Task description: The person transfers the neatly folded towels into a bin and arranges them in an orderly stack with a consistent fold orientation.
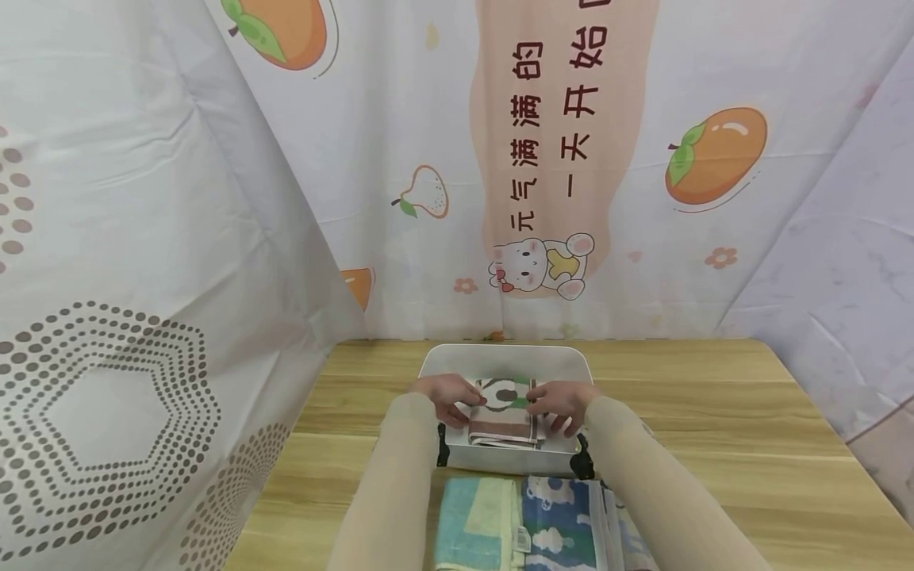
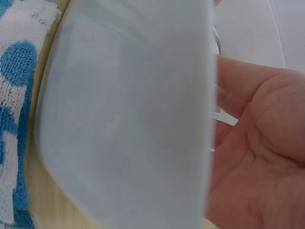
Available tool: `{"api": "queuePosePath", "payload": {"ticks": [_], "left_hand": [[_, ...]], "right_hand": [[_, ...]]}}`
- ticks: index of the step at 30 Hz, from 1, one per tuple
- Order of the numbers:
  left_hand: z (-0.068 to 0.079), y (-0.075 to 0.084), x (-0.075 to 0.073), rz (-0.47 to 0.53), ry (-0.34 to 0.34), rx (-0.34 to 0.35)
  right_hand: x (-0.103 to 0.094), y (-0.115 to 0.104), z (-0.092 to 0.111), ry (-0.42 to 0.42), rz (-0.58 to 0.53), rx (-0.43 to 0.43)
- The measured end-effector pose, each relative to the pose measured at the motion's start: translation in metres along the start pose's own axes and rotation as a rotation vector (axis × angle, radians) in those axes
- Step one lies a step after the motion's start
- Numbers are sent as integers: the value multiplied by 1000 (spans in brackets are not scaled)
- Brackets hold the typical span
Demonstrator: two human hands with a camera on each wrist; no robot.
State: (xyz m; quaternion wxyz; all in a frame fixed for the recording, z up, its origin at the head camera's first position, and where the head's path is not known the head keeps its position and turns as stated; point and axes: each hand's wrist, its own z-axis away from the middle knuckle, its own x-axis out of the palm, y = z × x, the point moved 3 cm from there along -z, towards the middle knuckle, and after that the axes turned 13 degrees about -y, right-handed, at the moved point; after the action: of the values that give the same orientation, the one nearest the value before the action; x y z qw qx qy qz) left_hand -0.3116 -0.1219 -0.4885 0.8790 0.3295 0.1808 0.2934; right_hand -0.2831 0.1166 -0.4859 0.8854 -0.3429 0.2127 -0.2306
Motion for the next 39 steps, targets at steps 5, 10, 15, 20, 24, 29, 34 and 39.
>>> {"api": "queuePosePath", "payload": {"ticks": [5,10,15,20,24,29,34,39], "left_hand": [[2,0,0,-10,-4,-2],[4,0,-1,-14,0,4],[7,3,-2,-49,3,29],[20,12,-2,-96,25,81],[34,20,-6,-110,48,145],[50,26,-17,-129,88,242],[65,25,-28,-91,120,301],[77,20,-36,-39,148,351]], "right_hand": [[0,1,0,1,0,3],[0,0,2,-6,-12,5],[-1,-3,7,-9,-24,-16],[-1,-5,15,2,-33,-51],[-2,-6,21,17,-21,-76],[-6,-9,31,14,-36,-119],[-12,-11,41,15,-44,-145],[-18,-10,51,15,-78,-171]]}}
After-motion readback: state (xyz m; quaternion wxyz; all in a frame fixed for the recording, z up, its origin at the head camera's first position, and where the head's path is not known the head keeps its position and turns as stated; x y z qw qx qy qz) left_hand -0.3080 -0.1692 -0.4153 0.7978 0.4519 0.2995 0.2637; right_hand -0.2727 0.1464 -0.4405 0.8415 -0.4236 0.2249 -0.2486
